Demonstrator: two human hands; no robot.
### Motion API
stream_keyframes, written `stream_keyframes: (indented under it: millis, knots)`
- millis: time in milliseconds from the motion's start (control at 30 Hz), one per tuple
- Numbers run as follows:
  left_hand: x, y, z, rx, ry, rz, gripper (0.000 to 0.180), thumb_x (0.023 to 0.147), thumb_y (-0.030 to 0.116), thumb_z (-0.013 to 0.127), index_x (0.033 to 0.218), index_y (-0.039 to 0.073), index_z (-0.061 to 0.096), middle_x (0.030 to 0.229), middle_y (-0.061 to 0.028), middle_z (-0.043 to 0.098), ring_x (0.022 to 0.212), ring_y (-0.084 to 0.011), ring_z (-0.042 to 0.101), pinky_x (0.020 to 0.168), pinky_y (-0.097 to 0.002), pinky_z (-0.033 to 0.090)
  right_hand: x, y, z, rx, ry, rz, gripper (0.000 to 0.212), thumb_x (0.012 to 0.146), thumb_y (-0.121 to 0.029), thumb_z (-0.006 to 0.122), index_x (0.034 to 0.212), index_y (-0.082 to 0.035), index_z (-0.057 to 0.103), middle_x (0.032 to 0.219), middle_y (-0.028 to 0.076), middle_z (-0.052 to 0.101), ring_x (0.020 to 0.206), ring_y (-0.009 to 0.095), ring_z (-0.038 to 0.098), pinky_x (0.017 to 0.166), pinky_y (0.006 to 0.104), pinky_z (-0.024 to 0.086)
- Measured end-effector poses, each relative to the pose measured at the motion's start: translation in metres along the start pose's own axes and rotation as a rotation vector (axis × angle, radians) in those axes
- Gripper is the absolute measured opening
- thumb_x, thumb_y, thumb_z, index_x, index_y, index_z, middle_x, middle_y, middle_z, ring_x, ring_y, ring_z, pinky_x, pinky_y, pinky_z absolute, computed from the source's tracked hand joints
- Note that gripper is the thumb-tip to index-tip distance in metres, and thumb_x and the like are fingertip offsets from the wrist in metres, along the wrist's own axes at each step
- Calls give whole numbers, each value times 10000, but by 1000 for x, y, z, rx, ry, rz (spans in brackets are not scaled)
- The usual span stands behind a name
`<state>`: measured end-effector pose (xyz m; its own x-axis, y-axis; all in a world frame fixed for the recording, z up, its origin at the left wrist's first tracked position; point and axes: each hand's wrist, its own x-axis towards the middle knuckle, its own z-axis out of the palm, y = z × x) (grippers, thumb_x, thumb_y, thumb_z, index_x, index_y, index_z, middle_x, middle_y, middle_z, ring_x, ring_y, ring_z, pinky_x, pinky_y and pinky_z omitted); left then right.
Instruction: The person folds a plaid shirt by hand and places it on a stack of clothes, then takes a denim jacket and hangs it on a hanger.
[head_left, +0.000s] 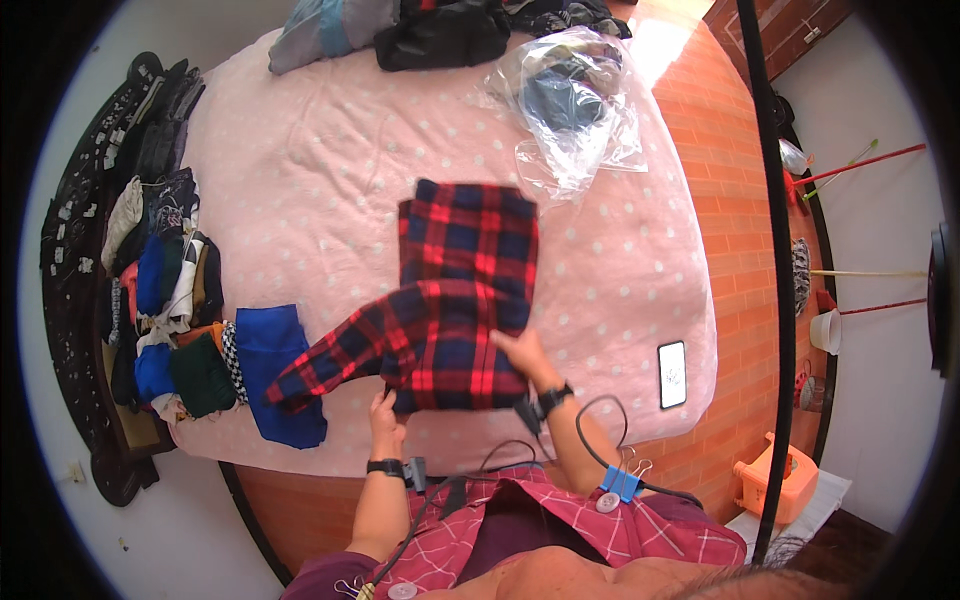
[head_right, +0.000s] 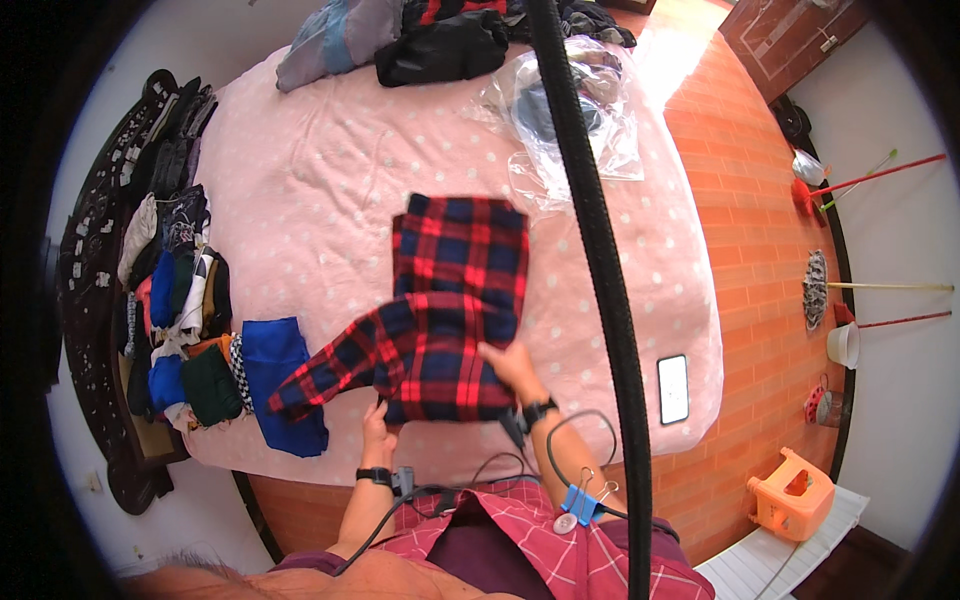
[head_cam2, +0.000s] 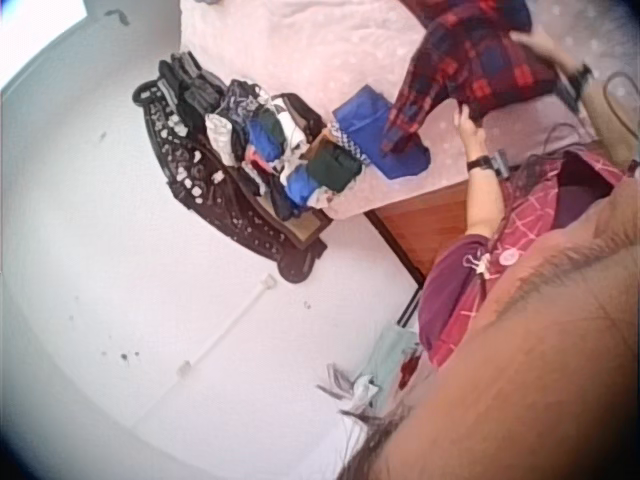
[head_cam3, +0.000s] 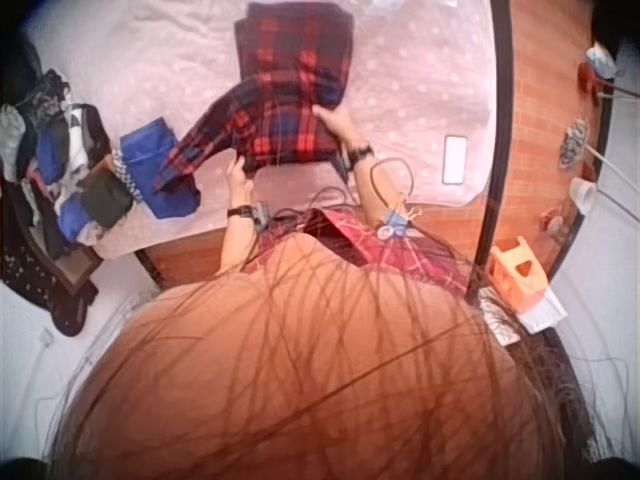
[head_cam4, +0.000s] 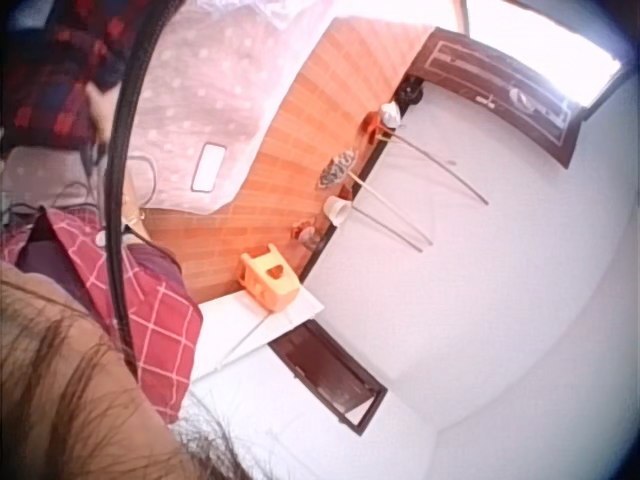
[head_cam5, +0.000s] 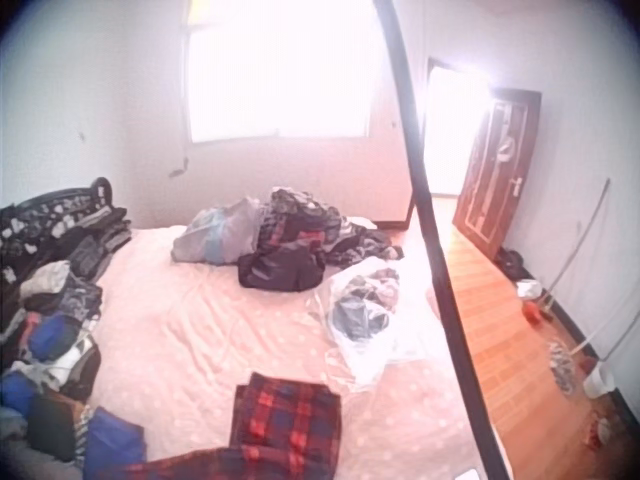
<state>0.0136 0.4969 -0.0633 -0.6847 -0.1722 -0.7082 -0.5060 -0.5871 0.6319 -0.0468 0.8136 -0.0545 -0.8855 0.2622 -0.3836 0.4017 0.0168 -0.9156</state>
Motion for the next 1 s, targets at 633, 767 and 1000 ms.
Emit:
stream_keyframes:
  millis: [633, 767, 1000]
  knots:
    - [-78, 4, -28, 1450, 270, 935, 530, 758, 73, 677, 1255, -2, 508, 1243, -224, 533, 1175, -395, 496, 1024, -474, 381, -130, 24, -69, -874, -26, 49, 598, 709, -341, 782, 1176, -22, 588, 1006, 214, 663, 938, 393, 640, 810, 472, 518]
    - [-85, 15, 51, 1473, -371, 1014, 728, 739, 190, 745, 1379, 30, 438, 1360, -200, 496, 1301, -371, 433, 1098, -465, 323, -45, -4, -67, -902, 193, -299, 782, 732, -359, 781, 1374, -67, 443, 1201, 187, 605, 1127, 380, 558, 941, 462, 452]
    - [-32, 21, 93, 1993, -588, 382, 1025, 619, 384, 849, 1450, 46, 353, 1199, -180, 628, 1163, -326, 567, 1008, -470, 386, 15, -22, -12, -1077, 107, -426, 572, 744, -346, 747, 1234, -92, 598, 1067, 120, 671, 1070, 314, 583, 956, 453, 393]
